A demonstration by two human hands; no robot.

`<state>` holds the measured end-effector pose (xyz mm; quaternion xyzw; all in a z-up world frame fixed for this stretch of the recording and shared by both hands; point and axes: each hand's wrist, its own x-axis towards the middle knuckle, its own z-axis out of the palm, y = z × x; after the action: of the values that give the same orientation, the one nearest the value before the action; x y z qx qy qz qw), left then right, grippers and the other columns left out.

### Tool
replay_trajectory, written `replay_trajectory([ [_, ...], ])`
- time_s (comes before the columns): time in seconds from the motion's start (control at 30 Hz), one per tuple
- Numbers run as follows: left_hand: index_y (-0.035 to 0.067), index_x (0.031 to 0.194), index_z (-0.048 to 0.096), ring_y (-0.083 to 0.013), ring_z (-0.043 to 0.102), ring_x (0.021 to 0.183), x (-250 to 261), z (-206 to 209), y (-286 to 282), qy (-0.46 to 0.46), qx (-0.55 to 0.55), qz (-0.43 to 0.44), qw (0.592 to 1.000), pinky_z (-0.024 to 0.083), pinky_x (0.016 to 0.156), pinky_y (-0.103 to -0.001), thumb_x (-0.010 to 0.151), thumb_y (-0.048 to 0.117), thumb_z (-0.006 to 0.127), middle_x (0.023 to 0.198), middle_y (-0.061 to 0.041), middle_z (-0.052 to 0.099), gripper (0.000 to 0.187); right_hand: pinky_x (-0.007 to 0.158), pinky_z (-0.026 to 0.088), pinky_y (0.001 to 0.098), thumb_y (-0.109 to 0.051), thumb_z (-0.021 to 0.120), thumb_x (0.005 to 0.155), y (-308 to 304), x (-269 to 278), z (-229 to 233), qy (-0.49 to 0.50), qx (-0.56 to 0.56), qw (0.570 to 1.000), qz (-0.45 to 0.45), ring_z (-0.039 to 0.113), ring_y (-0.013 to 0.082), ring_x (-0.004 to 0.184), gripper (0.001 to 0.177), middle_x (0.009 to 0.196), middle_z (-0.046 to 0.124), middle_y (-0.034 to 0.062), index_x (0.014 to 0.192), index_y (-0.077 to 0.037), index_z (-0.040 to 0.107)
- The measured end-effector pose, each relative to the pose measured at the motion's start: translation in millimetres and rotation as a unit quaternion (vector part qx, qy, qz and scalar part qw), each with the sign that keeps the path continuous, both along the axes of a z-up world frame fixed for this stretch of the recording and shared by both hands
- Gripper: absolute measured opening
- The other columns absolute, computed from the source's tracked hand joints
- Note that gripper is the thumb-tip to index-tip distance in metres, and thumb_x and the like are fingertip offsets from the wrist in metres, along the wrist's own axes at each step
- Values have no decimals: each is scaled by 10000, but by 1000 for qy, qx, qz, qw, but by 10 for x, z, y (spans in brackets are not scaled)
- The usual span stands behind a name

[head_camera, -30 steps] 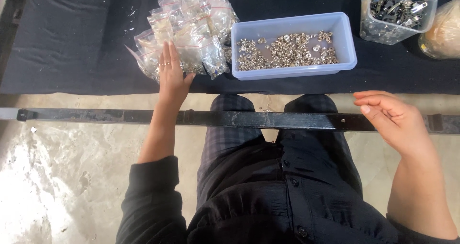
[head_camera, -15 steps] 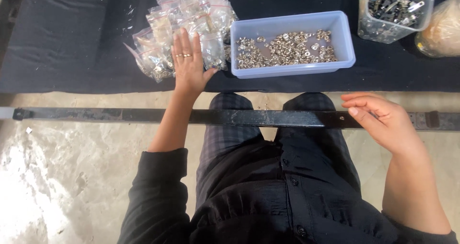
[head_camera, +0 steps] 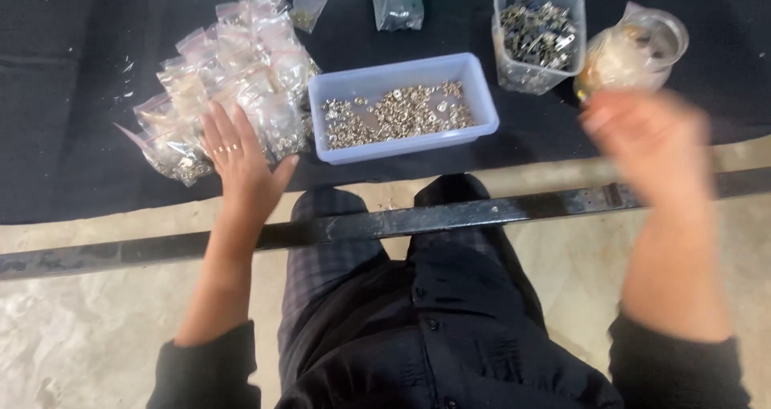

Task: Packaging small metal components into individual plastic bags and sealing them manually.

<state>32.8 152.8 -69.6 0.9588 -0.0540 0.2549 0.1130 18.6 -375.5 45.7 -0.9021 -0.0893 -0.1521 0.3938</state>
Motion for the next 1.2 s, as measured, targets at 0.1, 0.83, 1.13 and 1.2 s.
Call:
replay_trajectory([
  [0.1, -100, 1624, 66, -540, -84, 1540, -114, -75, -207, 49, -40, 24, 998, 44, 1269, -687, 969, 431, 752, 1668, -316, -79, 1088, 832, 462, 278, -57, 698, 1229, -1034, 840, -97, -69, -67, 993, -67, 569, 76, 968, 99, 1151, 712, 1, 1285, -117, 752],
  [0.83, -52, 1636, 83, -511, -96, 1557, -271, -394, -456, 22, -81, -11, 996, 32, 1261, -664, 1058, 270, 630, 1684, -302, -69, 859, 722, 533, 448, 51, 553, 837, -1136, 2395, -89, 334, -315, 881, -110, 697, 306, 718, 324, 799, 735, 142, 902, -51, 853],
  [1.13, -60, 1632, 69, -507, -87, 1561, -302, -342, -499, 20, -115, -11, 993, 49, 1241, -702, 1058, 241, 629, 1688, -289, -63, 856, 645, 554, 296, -96, 710, 1117, -1561, 1981, -84, -19, -94, 991, -99, 695, 166, 774, 54, 916, 681, 64, 1143, -67, 748],
  [1.2, -24, 1640, 4, -490, -97, 1575, -265, -357, -507, -19, -122, -24, 992, -1, 1278, -643, 1021, 228, 692, 1702, -272, -86, 959, 737, 717, 237, -124, 647, 1156, -1218, 1781, 29, -18, 213, 973, -87, 777, 99, 855, 84, 940, 690, 45, 1111, -171, 595],
])
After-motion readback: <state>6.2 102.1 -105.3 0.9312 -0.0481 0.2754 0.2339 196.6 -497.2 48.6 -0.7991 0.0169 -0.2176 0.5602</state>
